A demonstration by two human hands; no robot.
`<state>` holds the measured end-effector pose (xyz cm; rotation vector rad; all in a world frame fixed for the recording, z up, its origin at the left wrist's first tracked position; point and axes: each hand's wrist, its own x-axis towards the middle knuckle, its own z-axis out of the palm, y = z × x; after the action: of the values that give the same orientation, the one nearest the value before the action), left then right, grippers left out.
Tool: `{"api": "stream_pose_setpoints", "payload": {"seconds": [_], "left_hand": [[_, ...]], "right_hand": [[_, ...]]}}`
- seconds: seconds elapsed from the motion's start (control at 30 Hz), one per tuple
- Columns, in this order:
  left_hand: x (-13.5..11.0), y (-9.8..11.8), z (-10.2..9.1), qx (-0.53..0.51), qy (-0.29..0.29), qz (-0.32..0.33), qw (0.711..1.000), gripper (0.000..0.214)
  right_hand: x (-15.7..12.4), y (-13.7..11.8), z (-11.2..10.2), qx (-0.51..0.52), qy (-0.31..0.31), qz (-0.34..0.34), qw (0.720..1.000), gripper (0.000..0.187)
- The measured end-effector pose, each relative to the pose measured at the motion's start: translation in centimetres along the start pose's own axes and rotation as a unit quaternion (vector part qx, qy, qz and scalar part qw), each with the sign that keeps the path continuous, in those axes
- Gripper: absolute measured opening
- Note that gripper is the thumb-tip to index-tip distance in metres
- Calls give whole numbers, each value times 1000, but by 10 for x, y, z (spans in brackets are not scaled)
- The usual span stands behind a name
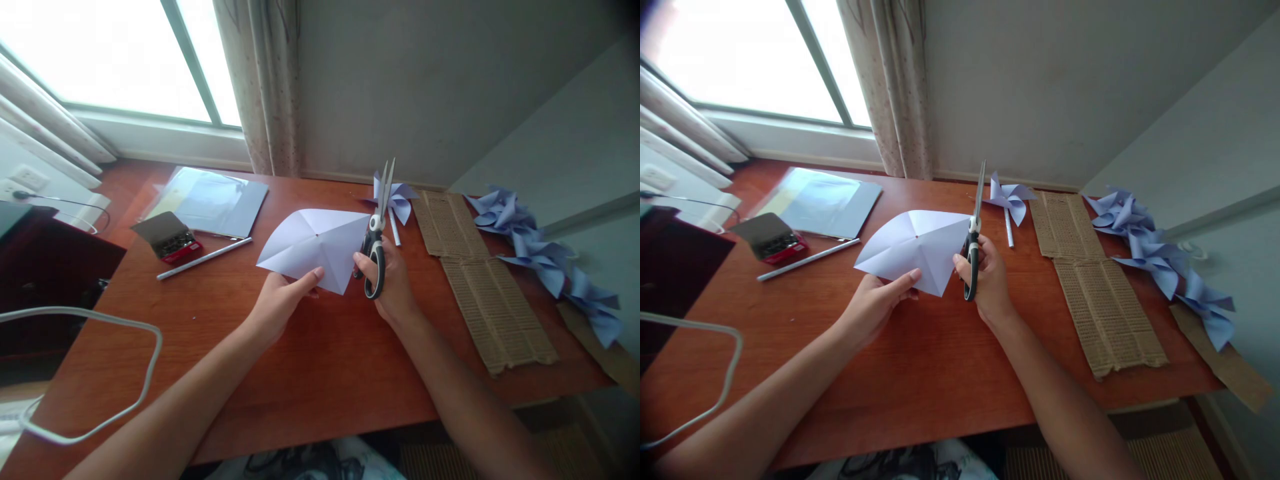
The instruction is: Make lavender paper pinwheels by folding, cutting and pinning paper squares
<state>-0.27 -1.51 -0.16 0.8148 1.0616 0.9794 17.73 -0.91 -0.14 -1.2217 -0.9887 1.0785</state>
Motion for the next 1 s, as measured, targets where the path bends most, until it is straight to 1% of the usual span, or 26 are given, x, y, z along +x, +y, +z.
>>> {"api": "stream_pose_setpoints", "payload": {"seconds": [0.2,0.47,0.67,1.0], "left_hand": [[-1,0,0,7,-13,-2,1000,30],[1,-3,-1,10,-4,-6,1000,31],[1,-2,-1,9,-10,-10,1000,33],[0,1,0,-5,-8,-17,1000,31]], "right_hand": [[1,2,-1,-5,10,7,1000,25],[0,0,-1,-7,0,8,1000,21],[1,-1,-1,-11,-2,10,1000,21],[1,2,-3,-23,-12,11,1000,24]]}}
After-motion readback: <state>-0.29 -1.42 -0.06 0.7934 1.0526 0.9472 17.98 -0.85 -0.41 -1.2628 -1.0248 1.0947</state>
